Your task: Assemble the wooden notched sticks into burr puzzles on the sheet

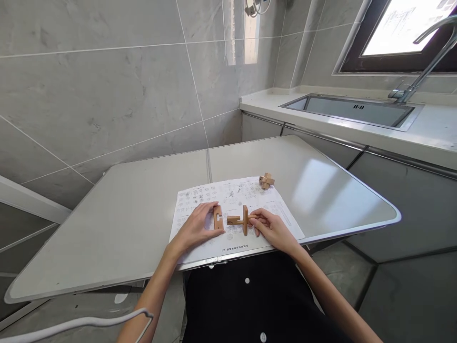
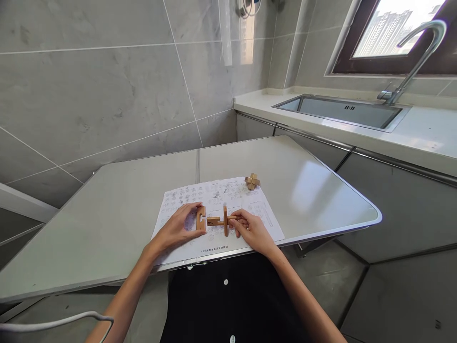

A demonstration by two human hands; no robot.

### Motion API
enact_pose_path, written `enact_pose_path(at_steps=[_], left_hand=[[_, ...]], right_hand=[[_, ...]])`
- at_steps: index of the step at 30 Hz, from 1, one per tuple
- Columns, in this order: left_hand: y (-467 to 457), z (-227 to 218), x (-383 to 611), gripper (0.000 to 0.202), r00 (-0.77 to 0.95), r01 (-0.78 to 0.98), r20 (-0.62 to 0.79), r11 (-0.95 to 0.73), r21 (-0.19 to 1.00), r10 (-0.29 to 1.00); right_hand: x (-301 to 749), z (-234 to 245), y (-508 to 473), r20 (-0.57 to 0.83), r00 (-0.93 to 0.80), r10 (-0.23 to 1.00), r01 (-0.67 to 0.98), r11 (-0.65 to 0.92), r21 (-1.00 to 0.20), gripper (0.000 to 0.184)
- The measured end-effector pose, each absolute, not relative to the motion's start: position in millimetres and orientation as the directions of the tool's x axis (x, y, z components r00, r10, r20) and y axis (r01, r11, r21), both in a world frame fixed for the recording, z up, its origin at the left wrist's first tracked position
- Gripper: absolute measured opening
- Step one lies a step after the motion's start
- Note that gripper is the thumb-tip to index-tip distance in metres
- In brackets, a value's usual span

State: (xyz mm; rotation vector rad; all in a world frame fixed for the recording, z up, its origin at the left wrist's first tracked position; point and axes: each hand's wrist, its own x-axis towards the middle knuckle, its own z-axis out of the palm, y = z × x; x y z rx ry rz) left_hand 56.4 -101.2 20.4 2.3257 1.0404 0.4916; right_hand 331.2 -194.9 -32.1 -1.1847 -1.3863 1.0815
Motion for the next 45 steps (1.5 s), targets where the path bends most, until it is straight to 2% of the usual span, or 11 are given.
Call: enact_pose_path(at_steps=[4, 7, 10, 13, 26, 45], left_hand=[[-99.2, 30.0, 60.2, 0.077, 0.507, 0.603, 0.203, -0.513, 0.611, 0.838], [-103.8, 43.4, 71.2, 0.083, 0.438, 0.548, 0.250, -0.477, 0.687, 0.863], [-113.8, 57.2, 88.4, 0.088, 0.506, 0.436, 0.252, -0.496, 0.751, 0.825], [-123.8, 64.8, 105.9, 0.095, 0.574, 0.385, 0.267, -0.543, 0.747, 0.774], [-132.1, 63.9, 132.1, 0.095, 0.610, 0.433, 0.227, -0.560, 0.707, 0.759], [-130.5, 59.7, 134.4, 0.097, 0.604, 0.507, 0.070, -0.451, 0.735, 0.794]], right_hand=[[331.3, -28.8, -196.7, 0.133, -0.042, 0.990, 0.142, 0.137, -0.980, 0.036], [331.5, -27.2, -197.5, 0.131, -0.041, 0.991, 0.150, 0.136, -0.979, 0.036], [331.7, -27.0, -197.5, 0.128, -0.042, 0.991, 0.155, 0.133, -0.979, 0.036], [332.2, -27.1, -197.4, 0.137, -0.043, 0.990, 0.166, 0.143, -0.976, 0.035], [333.8, -22.6, -198.1, 0.127, -0.050, 0.991, 0.195, 0.134, -0.972, 0.032], [335.6, -27.7, -197.3, 0.112, -0.042, 0.993, 0.201, 0.118, -0.972, 0.029]])
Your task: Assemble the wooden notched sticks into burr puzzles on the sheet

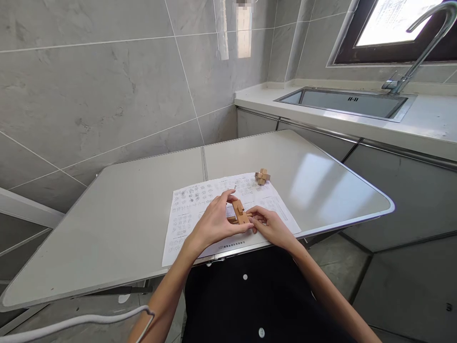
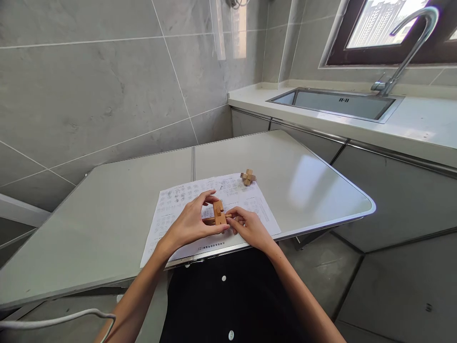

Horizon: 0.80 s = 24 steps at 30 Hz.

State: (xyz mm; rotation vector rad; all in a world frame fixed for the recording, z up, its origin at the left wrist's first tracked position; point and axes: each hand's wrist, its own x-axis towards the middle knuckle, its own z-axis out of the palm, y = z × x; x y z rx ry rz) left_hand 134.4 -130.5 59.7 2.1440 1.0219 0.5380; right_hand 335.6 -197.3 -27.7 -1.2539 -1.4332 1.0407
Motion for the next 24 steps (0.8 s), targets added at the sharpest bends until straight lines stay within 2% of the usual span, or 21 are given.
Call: enact_pose_path(at_steps=[7, 24], left_hand=[[-131.3, 53.3, 133.2, 0.096, 0.618, 0.466, 0.086, -0.452, 0.761, 0.782], [-132.8, 49.1, 131.0, 0.102, 0.610, 0.540, -0.032, -0.387, 0.747, 0.791]], right_hand=[[336.3, -29.3, -197.7, 0.116, -0.056, 0.992, 0.201, 0.125, -0.972, 0.028], [335.7, -25.1, -198.7, 0.089, -0.054, 0.995, 0.214, 0.099, -0.972, 0.027]])
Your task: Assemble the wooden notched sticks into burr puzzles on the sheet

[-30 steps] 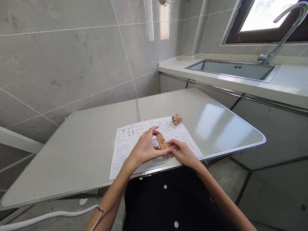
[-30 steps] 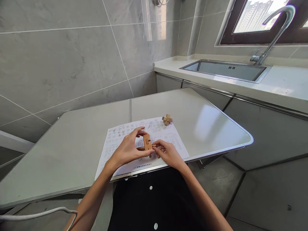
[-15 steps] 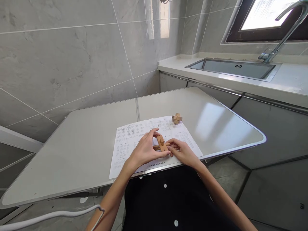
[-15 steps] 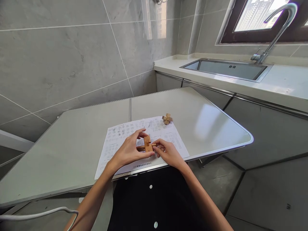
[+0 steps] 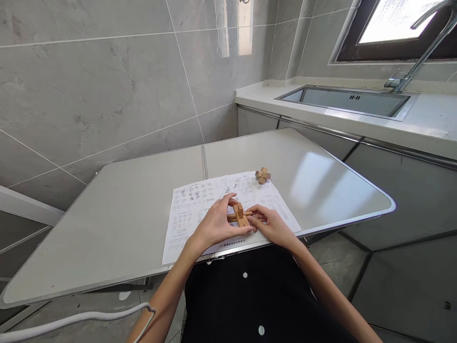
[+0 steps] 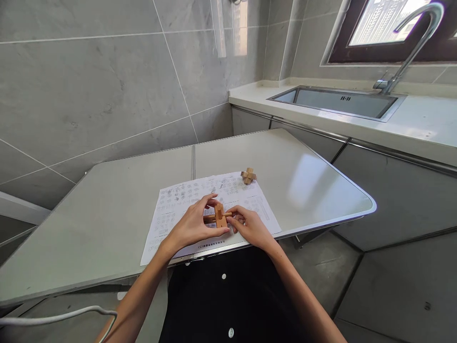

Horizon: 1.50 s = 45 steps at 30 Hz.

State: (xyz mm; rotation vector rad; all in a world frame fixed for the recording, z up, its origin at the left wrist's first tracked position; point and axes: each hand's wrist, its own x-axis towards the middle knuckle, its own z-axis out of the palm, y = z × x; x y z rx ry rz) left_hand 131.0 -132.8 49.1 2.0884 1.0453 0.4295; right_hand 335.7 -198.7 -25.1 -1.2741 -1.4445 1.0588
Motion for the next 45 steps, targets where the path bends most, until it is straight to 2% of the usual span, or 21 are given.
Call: enact_pose_path(at_steps=[18, 29, 38, 45], left_hand=[[-130.3, 40.0, 125.9, 0.096, 0.628, 0.477, -0.007, -0.378, 0.793, 0.778], [-130.3, 51.7, 125.9, 0.095, 0.649, 0.527, 0.018, -0.466, 0.711, 0.760], [-127.4, 61.7, 121.9, 0.095, 0.669, 0.526, 0.023, -0.495, 0.692, 0.743], [-125.5, 54.5, 117.1, 0.097, 0.686, 0.484, 0.030, -0.487, 0.727, 0.727]], right_hand=[[336.1, -25.5, -199.1, 0.100, -0.054, 0.994, 0.287, 0.111, -0.951, 0.027], [335.4, -23.7, -200.6, 0.118, -0.059, 0.991, 0.268, 0.129, -0.955, 0.024], [337.0, -21.5, -202.7, 0.139, -0.014, 0.990, 0.199, 0.139, -0.970, 0.030], [332.8, -19.2, -201.4, 0.170, 0.000, 0.985, 0.271, 0.164, -0.949, 0.032]])
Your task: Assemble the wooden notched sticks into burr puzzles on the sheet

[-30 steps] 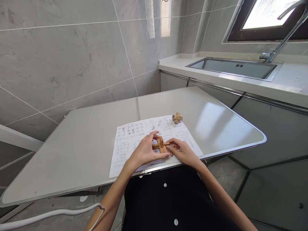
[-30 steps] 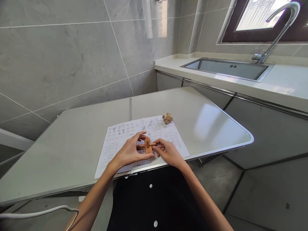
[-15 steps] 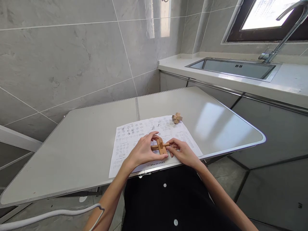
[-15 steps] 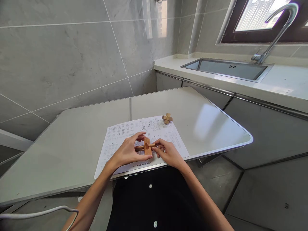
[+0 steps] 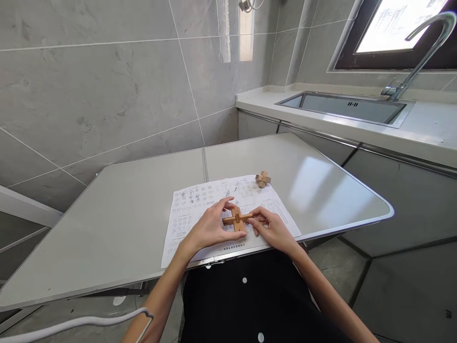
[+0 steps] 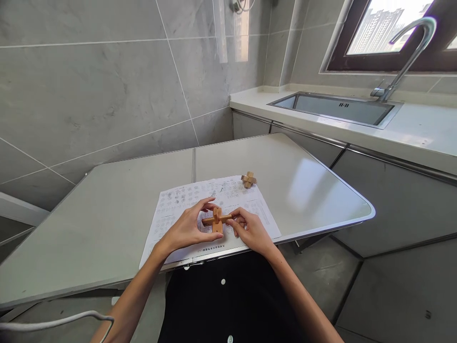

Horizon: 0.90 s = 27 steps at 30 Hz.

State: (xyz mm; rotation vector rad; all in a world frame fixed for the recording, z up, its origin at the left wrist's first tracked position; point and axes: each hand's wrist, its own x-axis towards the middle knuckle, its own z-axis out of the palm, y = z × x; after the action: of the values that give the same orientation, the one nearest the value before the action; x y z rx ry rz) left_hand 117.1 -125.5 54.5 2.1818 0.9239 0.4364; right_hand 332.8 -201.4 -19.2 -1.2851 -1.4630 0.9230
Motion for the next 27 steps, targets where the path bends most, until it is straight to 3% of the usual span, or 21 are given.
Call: enact_pose_path(at_steps=[4, 8, 14, 27], left_hand=[[-123.8, 44.9, 101.8, 0.101, 0.648, 0.524, 0.014, -0.460, 0.717, 0.761], [-127.3, 28.0, 80.1, 0.072, 0.533, 0.628, 0.036, -0.424, 0.653, 0.845], [-144.3, -1.6, 55.4, 0.054, 0.449, 0.705, 0.143, -0.448, 0.550, 0.882], [-150.0, -11.9, 47.0, 0.050, 0.401, 0.712, 0.167, -0.421, 0.562, 0.901]], right_hand=[[342.2, -18.3, -200.2, 0.181, 0.104, 0.978, 0.365, 0.132, -0.922, 0.035], [365.6, -16.0, -196.3, 0.168, 0.263, 0.950, 0.412, 0.046, -0.910, 0.036], [397.7, -18.4, -188.4, 0.156, 0.471, 0.868, 0.441, -0.078, -0.894, 0.033], [413.1, -27.9, -173.9, 0.196, 0.576, 0.794, 0.493, -0.145, -0.858, 0.031]])
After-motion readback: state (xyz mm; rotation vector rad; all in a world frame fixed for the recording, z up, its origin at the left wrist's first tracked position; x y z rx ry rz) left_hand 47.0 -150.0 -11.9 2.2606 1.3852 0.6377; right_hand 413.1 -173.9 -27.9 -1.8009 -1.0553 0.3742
